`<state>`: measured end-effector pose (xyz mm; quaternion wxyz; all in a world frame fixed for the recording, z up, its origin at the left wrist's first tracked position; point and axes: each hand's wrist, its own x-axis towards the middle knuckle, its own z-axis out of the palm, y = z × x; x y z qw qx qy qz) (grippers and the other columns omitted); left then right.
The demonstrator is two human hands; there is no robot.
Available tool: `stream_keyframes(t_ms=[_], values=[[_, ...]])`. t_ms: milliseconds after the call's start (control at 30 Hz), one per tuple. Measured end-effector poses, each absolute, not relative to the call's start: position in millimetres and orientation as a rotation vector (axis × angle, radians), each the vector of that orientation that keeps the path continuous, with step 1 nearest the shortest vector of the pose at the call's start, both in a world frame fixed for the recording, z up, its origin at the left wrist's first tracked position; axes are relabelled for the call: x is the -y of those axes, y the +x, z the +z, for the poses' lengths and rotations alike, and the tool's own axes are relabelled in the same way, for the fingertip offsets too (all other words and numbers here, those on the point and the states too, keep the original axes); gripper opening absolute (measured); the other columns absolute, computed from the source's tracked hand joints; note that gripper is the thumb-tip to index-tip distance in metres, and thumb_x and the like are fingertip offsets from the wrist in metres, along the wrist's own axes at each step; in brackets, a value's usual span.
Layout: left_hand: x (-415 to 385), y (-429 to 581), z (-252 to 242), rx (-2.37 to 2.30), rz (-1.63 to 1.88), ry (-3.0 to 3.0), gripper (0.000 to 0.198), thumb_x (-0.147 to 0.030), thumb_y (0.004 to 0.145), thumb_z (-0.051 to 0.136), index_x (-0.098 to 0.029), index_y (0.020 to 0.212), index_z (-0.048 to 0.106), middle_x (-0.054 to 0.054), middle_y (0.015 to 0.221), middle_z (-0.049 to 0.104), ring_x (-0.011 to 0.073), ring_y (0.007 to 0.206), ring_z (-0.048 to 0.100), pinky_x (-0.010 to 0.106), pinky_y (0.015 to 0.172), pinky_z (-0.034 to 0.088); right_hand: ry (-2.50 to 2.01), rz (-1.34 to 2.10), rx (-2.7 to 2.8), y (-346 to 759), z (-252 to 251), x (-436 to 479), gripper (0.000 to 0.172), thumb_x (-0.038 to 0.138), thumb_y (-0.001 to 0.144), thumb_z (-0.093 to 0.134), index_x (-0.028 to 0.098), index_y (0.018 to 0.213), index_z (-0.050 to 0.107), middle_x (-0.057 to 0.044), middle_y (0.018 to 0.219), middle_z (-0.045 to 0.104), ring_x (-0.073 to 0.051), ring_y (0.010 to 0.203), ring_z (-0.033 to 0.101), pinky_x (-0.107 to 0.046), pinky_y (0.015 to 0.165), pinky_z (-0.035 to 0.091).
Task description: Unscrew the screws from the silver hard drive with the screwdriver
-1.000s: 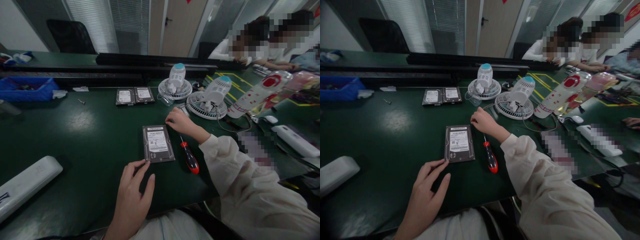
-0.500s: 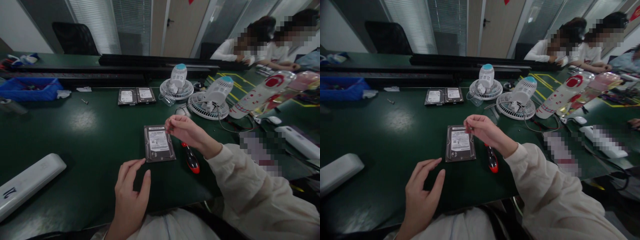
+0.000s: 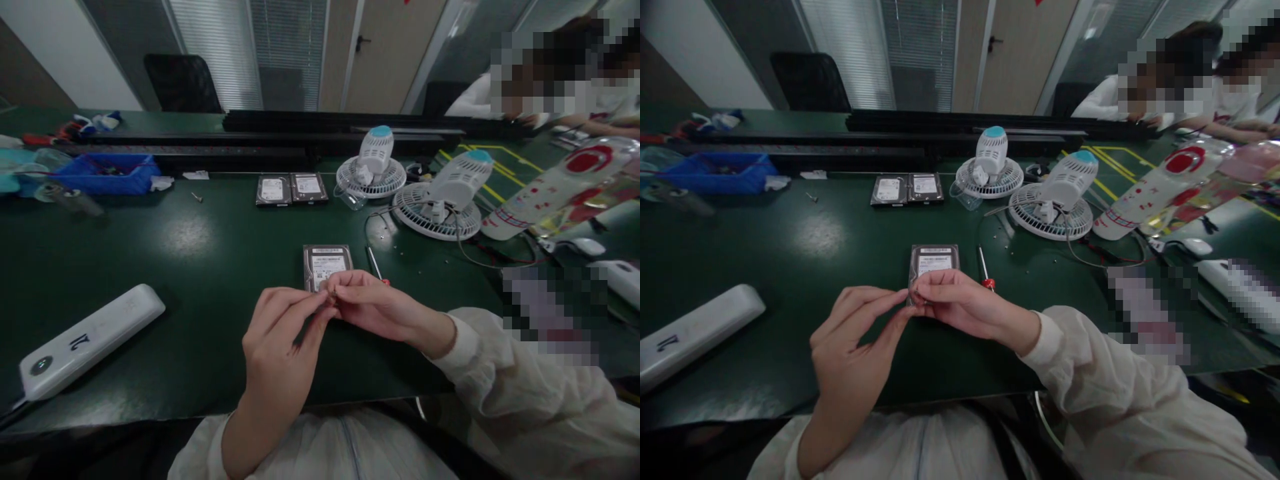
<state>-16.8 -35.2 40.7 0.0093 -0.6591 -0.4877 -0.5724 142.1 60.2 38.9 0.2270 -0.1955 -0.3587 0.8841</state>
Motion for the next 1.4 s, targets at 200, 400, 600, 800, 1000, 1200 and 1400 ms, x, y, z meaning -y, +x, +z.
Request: stream_keyframes(t_ms=[200,400,600,800,1000,1200,1400], values=[[33.2,-13.7,37.1,1.528,-1.789,-2.031,0.011,-0.009,0.093,0.075,-0.020,0.095,0.076,0.001,0.087,0.075,0.0158,0.080,0.068,0.031,0.073,0.057,-0.550,2.516,0.934,137.9,29.4,-51.2,0.023,0.028,0.075,0.091,0.014,0.083,0.075,0.000,0.081,0.073,-0.007,0.080,0.067,-0.020,0.083,0.052],[33.2,-16.5,36.6,1.540,-1.783,-2.040,0.009,-0.011,0.093,0.075,-0.020,0.092,0.074,0.001,0.084,0.074,0.0156,0.078,0.067,0.032,0.071,0.056,-0.575,2.408,1.045,137.3,28.2,-53.4,0.019,0.029,0.075,0.091,0.016,0.081,0.078,0.001,0.079,0.074,-0.006,0.079,0.067,-0.019,0.083,0.051],[35.2,-18.8,32.6,1.499,-1.765,-2.060,0.011,-0.011,0.092,0.077,-0.020,0.090,0.071,0.001,0.082,0.072,0.0159,0.078,0.066,0.033,0.074,0.055,-0.590,2.172,1.378,141.9,40.8,-57.7,0.008,0.024,0.082,0.085,0.017,0.080,0.081,0.001,0.079,0.075,-0.006,0.077,0.066,-0.019,0.075,0.049],[37.4,-21.0,29.4,1.469,-1.753,-2.099,0.015,-0.008,0.092,0.075,-0.021,0.089,0.068,0.000,0.081,0.070,0.0153,0.079,0.063,0.032,0.075,0.053,-0.533,1.921,1.681,147.5,55.4,-59.4,0.002,0.017,0.084,0.081,0.017,0.083,0.082,-0.001,0.084,0.074,-0.009,0.084,0.065,-0.023,0.080,0.050],[37.7,-20.5,30.1,1.513,-1.838,-2.124,0.014,-0.011,0.094,0.073,-0.022,0.086,0.067,-0.001,0.080,0.067,0.0150,0.077,0.062,0.030,0.070,0.051,-0.491,1.668,1.908,150.3,59.9,-56.9,0.006,0.021,0.089,0.077,0.017,0.088,0.081,-0.004,0.086,0.076,-0.012,0.085,0.065,-0.029,0.081,0.051],[37.2,-19.2,28.8,1.597,-1.996,-2.096,0.016,-0.010,0.095,0.071,-0.021,0.085,0.065,-0.002,0.080,0.066,0.0139,0.077,0.063,0.027,0.069,0.050,-0.415,1.353,2.038,148.3,59.5,-56.4,0.006,0.020,0.090,0.075,0.018,0.086,0.077,-0.003,0.083,0.076,-0.013,0.082,0.066,-0.033,0.084,0.050],[38.4,-18.4,28.1,1.773,-2.122,-2.134,0.016,-0.012,0.095,0.068,-0.021,0.083,0.065,-0.004,0.080,0.066,0.0118,0.077,0.063,0.024,0.070,0.050,-0.405,1.270,2.054,148.7,59.0,-55.3,0.005,0.018,0.089,0.075,0.018,0.084,0.073,-0.002,0.081,0.074,-0.013,0.081,0.064,-0.032,0.082,0.051]])
